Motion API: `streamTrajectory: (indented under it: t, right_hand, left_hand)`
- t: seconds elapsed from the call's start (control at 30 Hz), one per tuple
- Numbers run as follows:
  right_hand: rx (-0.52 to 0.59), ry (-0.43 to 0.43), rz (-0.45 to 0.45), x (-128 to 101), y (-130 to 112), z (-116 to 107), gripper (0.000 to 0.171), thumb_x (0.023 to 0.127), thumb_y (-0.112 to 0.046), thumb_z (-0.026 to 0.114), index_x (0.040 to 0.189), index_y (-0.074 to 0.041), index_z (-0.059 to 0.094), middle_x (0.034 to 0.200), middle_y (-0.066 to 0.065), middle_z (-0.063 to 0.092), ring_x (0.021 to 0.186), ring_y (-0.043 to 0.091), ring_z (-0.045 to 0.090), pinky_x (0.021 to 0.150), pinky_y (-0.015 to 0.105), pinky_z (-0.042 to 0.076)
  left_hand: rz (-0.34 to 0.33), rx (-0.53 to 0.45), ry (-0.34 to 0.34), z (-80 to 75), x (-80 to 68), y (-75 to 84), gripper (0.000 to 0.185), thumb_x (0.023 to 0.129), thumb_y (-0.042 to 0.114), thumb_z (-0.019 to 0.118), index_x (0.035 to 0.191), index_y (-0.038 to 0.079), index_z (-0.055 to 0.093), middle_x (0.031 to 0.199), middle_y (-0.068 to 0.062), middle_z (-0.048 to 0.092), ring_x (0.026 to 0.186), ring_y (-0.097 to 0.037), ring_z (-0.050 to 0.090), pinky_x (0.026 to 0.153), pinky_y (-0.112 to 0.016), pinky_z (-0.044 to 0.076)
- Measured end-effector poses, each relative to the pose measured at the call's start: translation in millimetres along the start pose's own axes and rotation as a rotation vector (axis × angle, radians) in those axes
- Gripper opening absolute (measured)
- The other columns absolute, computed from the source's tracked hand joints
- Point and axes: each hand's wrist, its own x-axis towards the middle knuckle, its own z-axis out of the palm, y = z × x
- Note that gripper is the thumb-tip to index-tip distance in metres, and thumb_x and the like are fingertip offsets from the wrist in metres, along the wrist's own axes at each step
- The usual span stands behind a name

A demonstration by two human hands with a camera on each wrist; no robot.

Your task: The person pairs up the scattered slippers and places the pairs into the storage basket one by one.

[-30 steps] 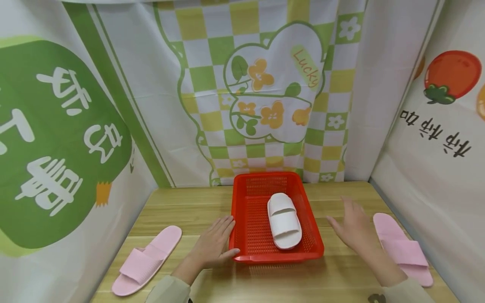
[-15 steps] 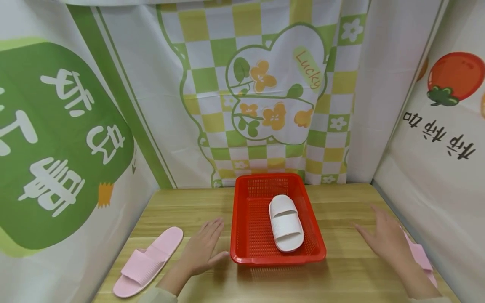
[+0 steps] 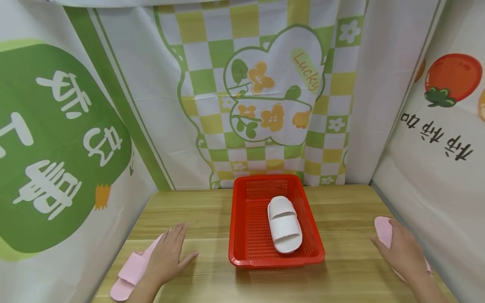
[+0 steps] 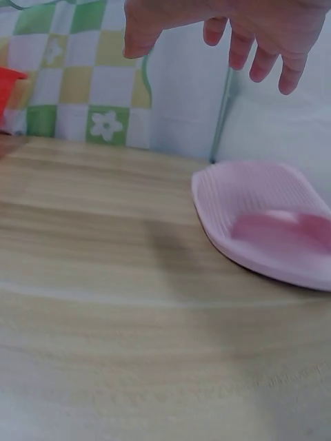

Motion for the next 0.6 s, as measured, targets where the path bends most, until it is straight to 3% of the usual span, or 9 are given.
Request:
streamTrajectory:
  t: [0.07,0.2,0.43,0.6]
  right_hand:
    - [-0.003,0.028,0.015,-3,8,2,0.082,0.085,-0.035,0.072,0.135,0.017,0.034,0.118,0.040,0.044,0.104,0.058,0.043,0.078,0.069,0.035]
    - [-0.013,0.058,0.050,-9,22,4,0.080,0.082,-0.033,0.075,0.131,0.016,0.036,0.113,0.038,0.045,0.099,0.057,0.044,0.075,0.068,0.035]
    - [-0.051,0.065,0.096,-19,38,4,0.087,0.082,-0.038,0.074,0.131,0.020,0.032,0.112,0.042,0.042,0.097,0.062,0.041,0.076,0.069,0.033]
    - [-0.051,0.060,0.130,-23,43,4,0.089,0.082,-0.040,0.073,0.129,0.023,0.032,0.111,0.043,0.040,0.097,0.064,0.040,0.077,0.069,0.032]
  left_hand:
    - [-0.027,0.013,-0.001,-3.3,-6.2,-8.8,0.086,0.088,0.058,0.056,0.134,-0.014,0.046,0.133,-0.028,0.051,0.124,-0.042,0.046,0.108,-0.053,0.028]
    - [-0.084,0.011,0.013,-9.2,-19.4,-24.7,0.085,0.082,0.052,0.068,0.131,-0.014,0.047,0.130,-0.030,0.051,0.122,-0.046,0.046,0.102,-0.057,0.032]
    - [-0.134,0.009,0.092,-13.8,-37.3,-48.8,0.087,0.080,0.059,0.067,0.125,-0.013,0.050,0.125,-0.031,0.052,0.117,-0.046,0.047,0.094,-0.059,0.035]
    - [-0.199,0.006,0.075,-12.6,-45.3,-58.2,0.091,0.077,0.058,0.070,0.127,-0.014,0.047,0.124,-0.031,0.050,0.115,-0.047,0.046,0.093,-0.062,0.032]
